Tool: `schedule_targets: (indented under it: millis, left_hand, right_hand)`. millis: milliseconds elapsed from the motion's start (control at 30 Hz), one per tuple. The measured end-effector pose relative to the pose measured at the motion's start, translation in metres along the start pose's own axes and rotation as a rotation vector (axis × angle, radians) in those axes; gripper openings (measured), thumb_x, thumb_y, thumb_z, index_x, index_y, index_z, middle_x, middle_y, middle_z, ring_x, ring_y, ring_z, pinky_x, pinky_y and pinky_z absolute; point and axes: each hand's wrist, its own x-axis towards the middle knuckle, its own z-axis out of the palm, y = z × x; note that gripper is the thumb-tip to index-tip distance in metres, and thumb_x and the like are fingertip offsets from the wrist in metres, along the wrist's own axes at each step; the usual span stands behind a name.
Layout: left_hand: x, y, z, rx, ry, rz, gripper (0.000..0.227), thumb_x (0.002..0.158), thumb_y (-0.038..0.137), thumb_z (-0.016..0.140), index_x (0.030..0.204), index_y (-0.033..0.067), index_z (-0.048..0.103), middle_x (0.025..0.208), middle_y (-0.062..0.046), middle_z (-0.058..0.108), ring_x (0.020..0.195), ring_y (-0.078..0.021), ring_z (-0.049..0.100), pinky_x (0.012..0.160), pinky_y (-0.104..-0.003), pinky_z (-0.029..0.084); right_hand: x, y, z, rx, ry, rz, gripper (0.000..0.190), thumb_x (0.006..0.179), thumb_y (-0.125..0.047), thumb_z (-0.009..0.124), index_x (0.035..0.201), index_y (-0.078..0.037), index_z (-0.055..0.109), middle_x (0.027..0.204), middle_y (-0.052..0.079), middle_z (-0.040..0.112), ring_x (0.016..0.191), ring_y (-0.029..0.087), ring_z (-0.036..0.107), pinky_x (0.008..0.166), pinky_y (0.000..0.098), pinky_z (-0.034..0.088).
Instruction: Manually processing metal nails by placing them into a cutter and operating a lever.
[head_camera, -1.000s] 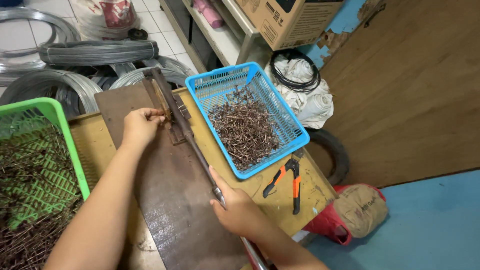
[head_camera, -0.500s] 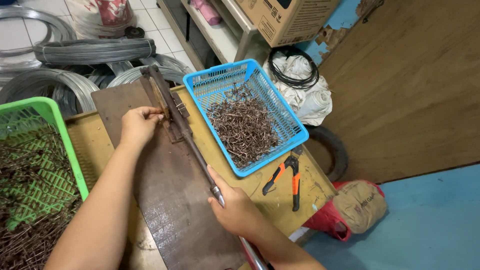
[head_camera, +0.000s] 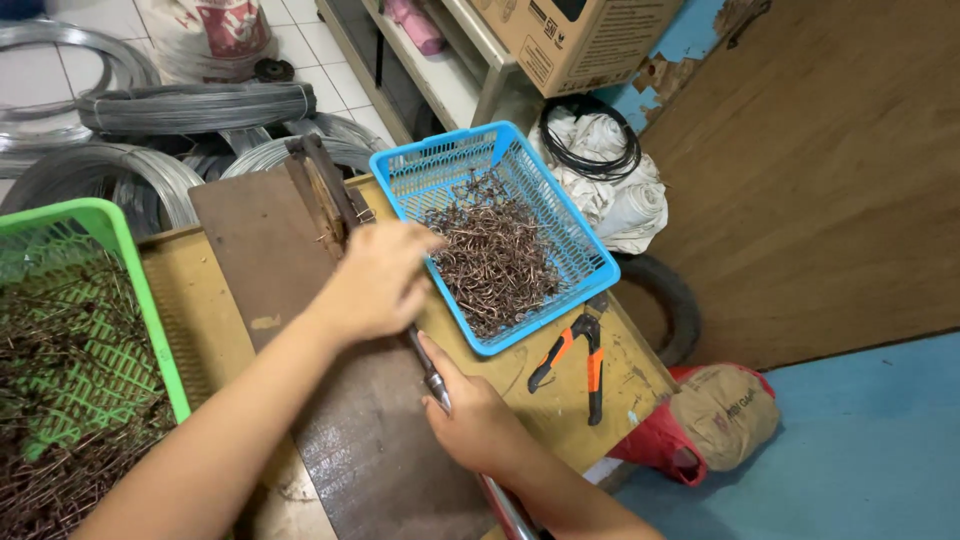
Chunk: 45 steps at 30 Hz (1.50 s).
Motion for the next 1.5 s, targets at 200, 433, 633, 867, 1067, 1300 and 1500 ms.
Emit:
schedule_targets:
  millis: [200, 433, 633, 867, 1067, 1300, 1500]
  left_hand:
    - [0.012, 0.001, 0.043, 0.014, -0.194, 0.176, 0.058, 0.088, 0.044, 0.06, 0.141, 0.0194, 0.063, 0.127, -0.007, 0.065, 0.117, -0.03, 0.058, 0.095, -0.056, 0.038]
    - [0.006, -0.005, 0.058, 0.125, -0.262, 0.154, 0.059, 0.093, 0.053, 0.057, 0.141, 0.0189, 0.068, 0.119, -0.008, 0.067, 0.112, -0.0323, 0.061, 0.088, -0.06, 0.044]
    - [0.01, -0.002, 0.053, 0.076, -0.266, 0.127, 0.064, 0.089, 0.044, 0.057, 0.148, 0.0194, 0.064, 0.132, -0.007, 0.068, 0.122, -0.0298, 0.06, 0.097, -0.063, 0.042]
    - [0.006, -0.004, 0.059, 0.105, -0.232, 0.129, 0.063, 0.088, 0.045, 0.059, 0.145, 0.0178, 0.067, 0.127, -0.008, 0.068, 0.119, -0.031, 0.06, 0.097, -0.067, 0.043]
    - [0.004, -0.006, 0.073, 0.153, -0.214, 0.097, 0.065, 0.087, 0.048, 0.058, 0.145, 0.0196, 0.068, 0.116, -0.008, 0.067, 0.115, -0.0313, 0.061, 0.093, -0.063, 0.044]
    - [-0.004, -0.009, 0.09, 0.231, -0.221, 0.094, 0.067, 0.087, 0.051, 0.057, 0.145, 0.0199, 0.068, 0.121, -0.007, 0.068, 0.114, -0.0308, 0.061, 0.092, -0.061, 0.044]
    - [-0.002, -0.009, 0.091, 0.236, -0.267, 0.055, 0.068, 0.088, 0.052, 0.055, 0.149, 0.0219, 0.065, 0.127, -0.006, 0.067, 0.117, -0.0298, 0.061, 0.091, -0.059, 0.045]
  right_hand:
    - [0.017, 0.042, 0.032, -0.081, 0.096, -0.037, 0.082, 0.095, -0.028, 0.072, 0.161, -0.004, 0.031, 0.104, 0.029, 0.069, 0.099, 0.051, 0.066, 0.084, 0.0573, 0.052]
    - [0.015, 0.02, 0.017, -0.037, 0.023, 0.027, 0.061, 0.088, -0.05, 0.083, 0.128, -0.011, 0.057, 0.103, 0.009, 0.071, 0.1, 0.034, 0.069, 0.088, 0.0467, 0.051]
    - [0.015, -0.007, -0.003, -0.046, -0.161, 0.231, 0.056, 0.093, -0.06, 0.067, 0.127, -0.017, 0.056, 0.113, 0.006, 0.071, 0.109, 0.03, 0.07, 0.093, 0.043, 0.051]
    - [0.029, 0.016, 0.022, -0.051, -0.062, 0.216, 0.039, 0.095, -0.05, 0.076, 0.104, -0.016, 0.062, 0.097, 0.006, 0.073, 0.094, 0.031, 0.07, 0.085, 0.0446, 0.05]
    - [0.034, 0.017, 0.025, -0.111, -0.053, 0.228, 0.033, 0.094, -0.041, 0.078, 0.105, -0.014, 0.062, 0.097, 0.007, 0.074, 0.093, 0.032, 0.07, 0.084, 0.0465, 0.052]
    - [0.039, 0.03, 0.041, -0.11, -0.027, 0.234, 0.025, 0.096, -0.034, 0.073, 0.105, -0.013, 0.063, 0.093, 0.012, 0.076, 0.091, 0.038, 0.072, 0.082, 0.0511, 0.053]
    - [0.039, 0.029, 0.041, -0.118, -0.004, 0.219, 0.016, 0.093, -0.028, 0.065, 0.102, -0.014, 0.064, 0.093, 0.013, 0.076, 0.09, 0.039, 0.073, 0.081, 0.051, 0.054]
